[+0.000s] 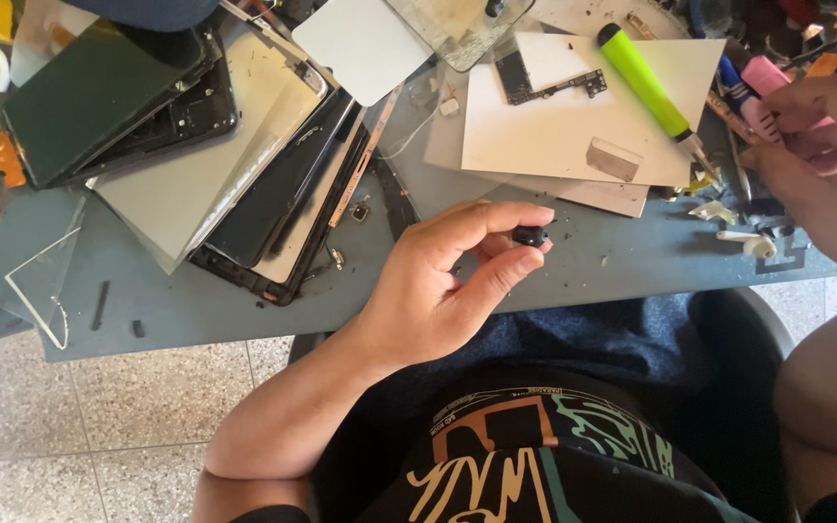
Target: The person cleans a small black component with a white wipe, then uses a green-handled screwdriver to adjust it. They open a white wireless earbud case, remove an earbud, and use a pink tool to clean its interior. The person places the earbud back into the case and continues to clean and adjust the components.
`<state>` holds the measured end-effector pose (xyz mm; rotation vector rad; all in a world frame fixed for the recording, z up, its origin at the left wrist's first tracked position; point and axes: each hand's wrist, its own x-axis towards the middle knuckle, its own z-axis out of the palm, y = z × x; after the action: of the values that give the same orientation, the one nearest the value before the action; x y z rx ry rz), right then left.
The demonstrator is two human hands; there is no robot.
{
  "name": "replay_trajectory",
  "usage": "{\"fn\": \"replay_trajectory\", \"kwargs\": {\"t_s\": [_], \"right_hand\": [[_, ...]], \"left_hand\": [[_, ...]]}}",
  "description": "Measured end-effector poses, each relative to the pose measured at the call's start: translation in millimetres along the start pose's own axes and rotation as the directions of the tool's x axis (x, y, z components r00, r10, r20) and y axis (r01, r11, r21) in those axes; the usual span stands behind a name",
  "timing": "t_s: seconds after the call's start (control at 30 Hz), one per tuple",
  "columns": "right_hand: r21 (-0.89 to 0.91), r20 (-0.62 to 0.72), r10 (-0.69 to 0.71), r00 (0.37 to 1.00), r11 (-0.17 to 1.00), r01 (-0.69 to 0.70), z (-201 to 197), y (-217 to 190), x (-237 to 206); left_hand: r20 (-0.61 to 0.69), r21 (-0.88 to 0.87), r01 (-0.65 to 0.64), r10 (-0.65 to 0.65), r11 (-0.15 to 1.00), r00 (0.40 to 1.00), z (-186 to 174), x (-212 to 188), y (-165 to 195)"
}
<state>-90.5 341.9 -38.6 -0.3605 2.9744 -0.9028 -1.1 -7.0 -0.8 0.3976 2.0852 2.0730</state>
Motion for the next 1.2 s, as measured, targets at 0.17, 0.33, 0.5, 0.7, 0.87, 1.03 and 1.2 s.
{"fn": "replay_trajectory", "kwargs": {"t_s": [0.17, 0.33, 0.5, 0.7, 0.87, 1.03, 1.2], "right_hand": [[-0.242, 0.093, -0.021, 0.995, 0.969, 0.043, -5.3, 26.0, -7.2], [-0.181, 0.029, 0.330, 0.944, 0.930, -0.319, 1.9, 88.0, -0.1], [-0.229, 0.071, 0.406, 0.911, 0.896, -0.381, 0.1, 119.3, -15.1], [-0.215, 0.184, 0.367, 0.912, 0.920, -0.327, -2.2, 133.3, -29.8], [-0.161, 0.308, 0.191, 0.932, 0.976, -0.147, -8.2, 97.9, -41.7], [-0.126, 0.355, 0.044, 0.934, 0.992, 0.001, -12.4, 0.8, -41.7], [-0.110, 0.288, -0.137, 0.948, 0.978, 0.175, -16.9, -79.0, -28.2]], "left_hand": [[0.010, 0.021, -0.001, 0.001, 1.000, 1.000, -2.2, 0.0, -0.1], [0.036, -0.073, 0.008, -0.005, 0.997, 0.999, -1.7, -2.1, -1.4], [0.043, -0.099, 0.041, -0.037, 0.994, 0.998, -1.4, -2.8, -4.5], [0.032, -0.094, 0.006, -0.003, 0.996, 0.999, -1.1, -1.9, -2.6], [0.031, -0.046, 0.023, -0.022, 0.999, 0.999, -1.0, -0.6, -1.1], [-0.002, -0.069, -0.021, 0.021, 0.997, 1.000, -0.8, -4.6, -4.9], [-0.156, -0.227, -0.287, 0.256, 0.931, 0.954, 1.1, -5.2, -16.2]]}}
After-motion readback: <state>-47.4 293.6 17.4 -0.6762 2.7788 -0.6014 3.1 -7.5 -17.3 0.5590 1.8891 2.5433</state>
